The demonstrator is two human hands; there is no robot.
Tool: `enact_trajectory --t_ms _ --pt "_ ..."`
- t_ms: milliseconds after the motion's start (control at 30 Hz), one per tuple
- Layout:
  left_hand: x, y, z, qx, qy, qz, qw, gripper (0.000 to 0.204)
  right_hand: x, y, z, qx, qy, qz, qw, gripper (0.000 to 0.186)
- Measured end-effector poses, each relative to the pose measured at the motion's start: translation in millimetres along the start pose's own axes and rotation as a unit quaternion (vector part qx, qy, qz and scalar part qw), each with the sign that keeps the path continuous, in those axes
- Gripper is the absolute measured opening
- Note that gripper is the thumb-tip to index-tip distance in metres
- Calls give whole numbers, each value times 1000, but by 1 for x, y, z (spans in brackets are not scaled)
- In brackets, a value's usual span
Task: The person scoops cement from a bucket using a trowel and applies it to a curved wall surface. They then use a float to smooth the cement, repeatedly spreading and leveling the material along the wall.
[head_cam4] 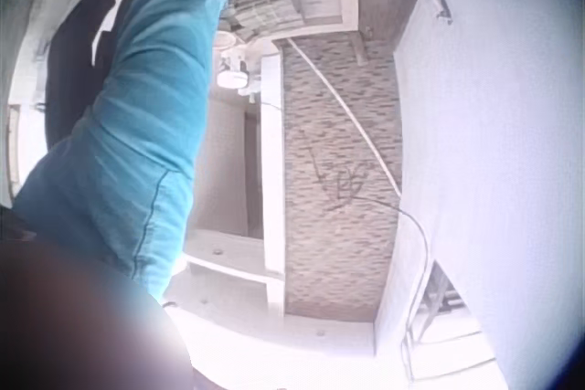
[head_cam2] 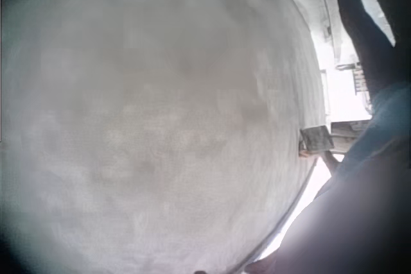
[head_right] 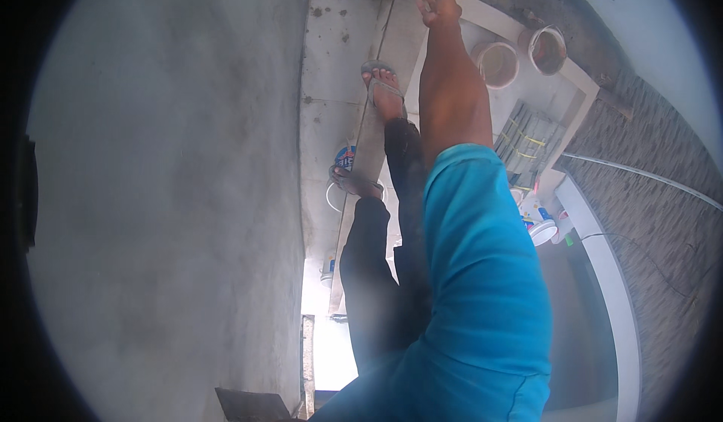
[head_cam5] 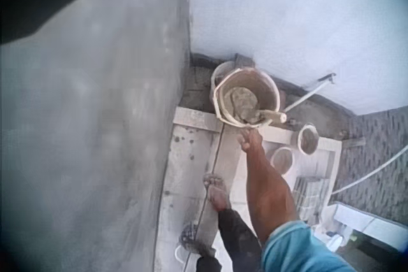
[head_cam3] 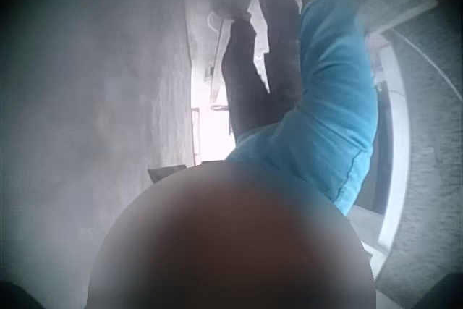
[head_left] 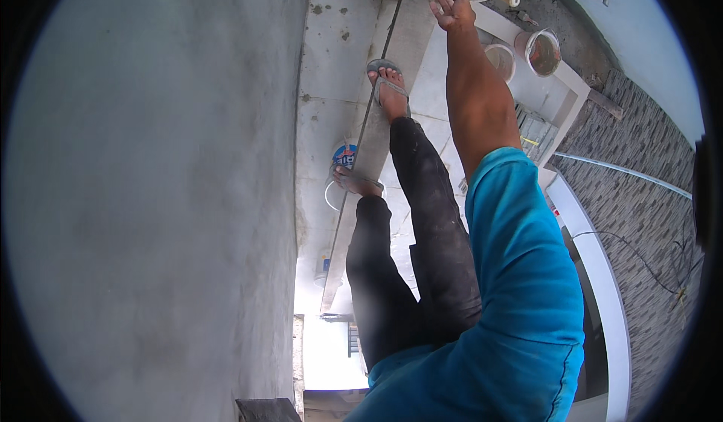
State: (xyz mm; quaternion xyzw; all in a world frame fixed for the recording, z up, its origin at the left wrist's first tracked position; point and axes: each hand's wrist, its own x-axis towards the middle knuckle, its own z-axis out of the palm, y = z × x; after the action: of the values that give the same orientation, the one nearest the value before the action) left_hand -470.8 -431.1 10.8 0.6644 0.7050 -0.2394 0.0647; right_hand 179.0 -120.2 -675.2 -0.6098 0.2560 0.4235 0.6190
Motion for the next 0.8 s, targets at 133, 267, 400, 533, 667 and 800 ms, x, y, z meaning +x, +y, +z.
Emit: enact_trajectory --t_ms 133,267,400,533,667,800 --pt "1 -23 39 -10 16 71 997 50 7 7 -29 21 -4 -34 999 41" --pt "0 -45 79 -36 46 140 988 49 -34 51 -68 -6 29 -23 999 39" --pt "6 -65 108 -53 78 205 974 62 -103 103 -119 -14 19 30 999 46" --pt "7 -93 120 -36 58 236 969 61 -170 172 -174 0 28 74 997 63" --pt "11 -88 131 1 46 233 971 60 -217 248 -239 26 82 110 990 53" --pt "17 -83 135 22 61 231 971 60 -242 290 -287 13 106 91 990 42"
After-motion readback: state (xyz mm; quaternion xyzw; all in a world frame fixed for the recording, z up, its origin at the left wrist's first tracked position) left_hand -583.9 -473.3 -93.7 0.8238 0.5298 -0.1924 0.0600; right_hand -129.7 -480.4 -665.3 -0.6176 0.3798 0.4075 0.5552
